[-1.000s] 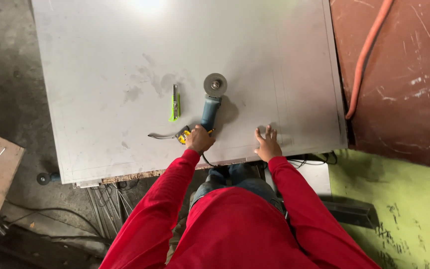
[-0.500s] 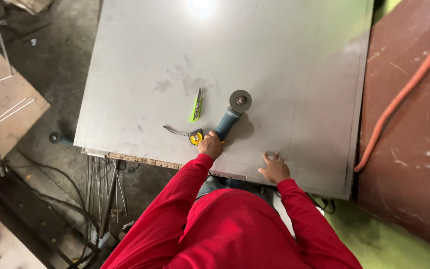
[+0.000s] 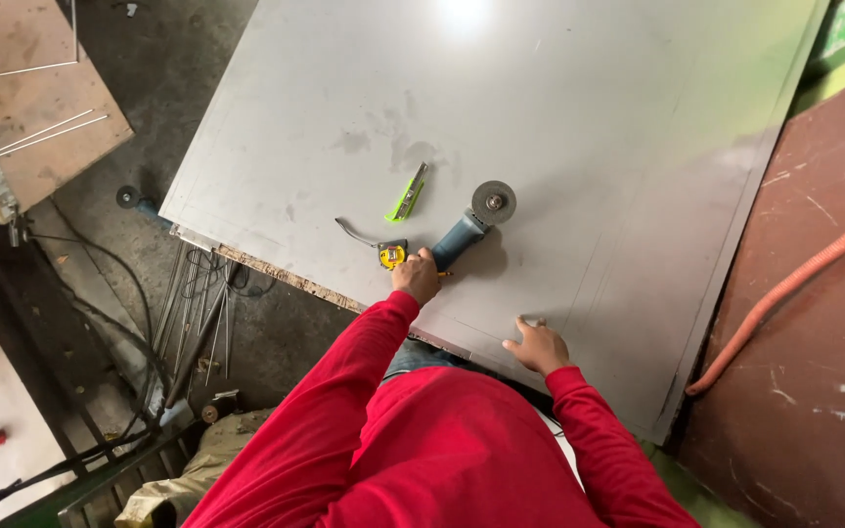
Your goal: The person uses a metal ruler and pencil to draw straight lines on a large metal sheet. They reposition the ruler multiple times to create parallel lines and then place an angle grinder on the sheet without using it.
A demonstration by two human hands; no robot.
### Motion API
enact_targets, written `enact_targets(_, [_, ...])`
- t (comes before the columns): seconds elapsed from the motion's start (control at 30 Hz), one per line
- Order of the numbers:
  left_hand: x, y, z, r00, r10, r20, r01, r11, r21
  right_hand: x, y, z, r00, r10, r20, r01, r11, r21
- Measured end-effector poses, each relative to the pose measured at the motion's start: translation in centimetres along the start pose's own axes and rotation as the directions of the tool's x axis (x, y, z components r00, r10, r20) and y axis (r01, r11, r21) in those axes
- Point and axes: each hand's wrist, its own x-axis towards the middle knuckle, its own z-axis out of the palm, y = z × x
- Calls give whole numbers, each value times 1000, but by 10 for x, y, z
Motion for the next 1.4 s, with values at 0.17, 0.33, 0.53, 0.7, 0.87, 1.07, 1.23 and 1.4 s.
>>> enact_targets(0.17, [3,-1,6,1000,10,21,-11,999,37,32,14,21,1000,-2,1,2,1000,-2])
enact_targets(0.33, [5,1,10,1000,-26,-6,26,1000,5,38,8,21,997,-76,29,78,993,-88])
enact_targets(0.53, [7,2,12,999,-33,-24,33,999,-11,59,9,38,998,-43,47,48,990,-130])
enact_targets(0.7, [-1,4,4,996,-28,-87,29,1000,12,69,7,40,998,-29,60,38,989,-141])
enact_targets(0.87, [1,-2,0,999,27,-29,-28,999,-28,65,5,37,998,-28,62,35,993,-112])
enact_targets(1.07, [9,-9,4,993,83,79,-83,997,-6,108,15,71,1000,-12,-16,11,998,-57])
enact_targets(1.23, [-21,-17,-84,964,169,203,-143,980,-138,55,-73,9,958,-119,-261,205,920,335])
enact_targets(1.4, [8,-63,-91,987,136,86,-115,968,-222,31,-159,-38,892,-160,-423,345,846,406])
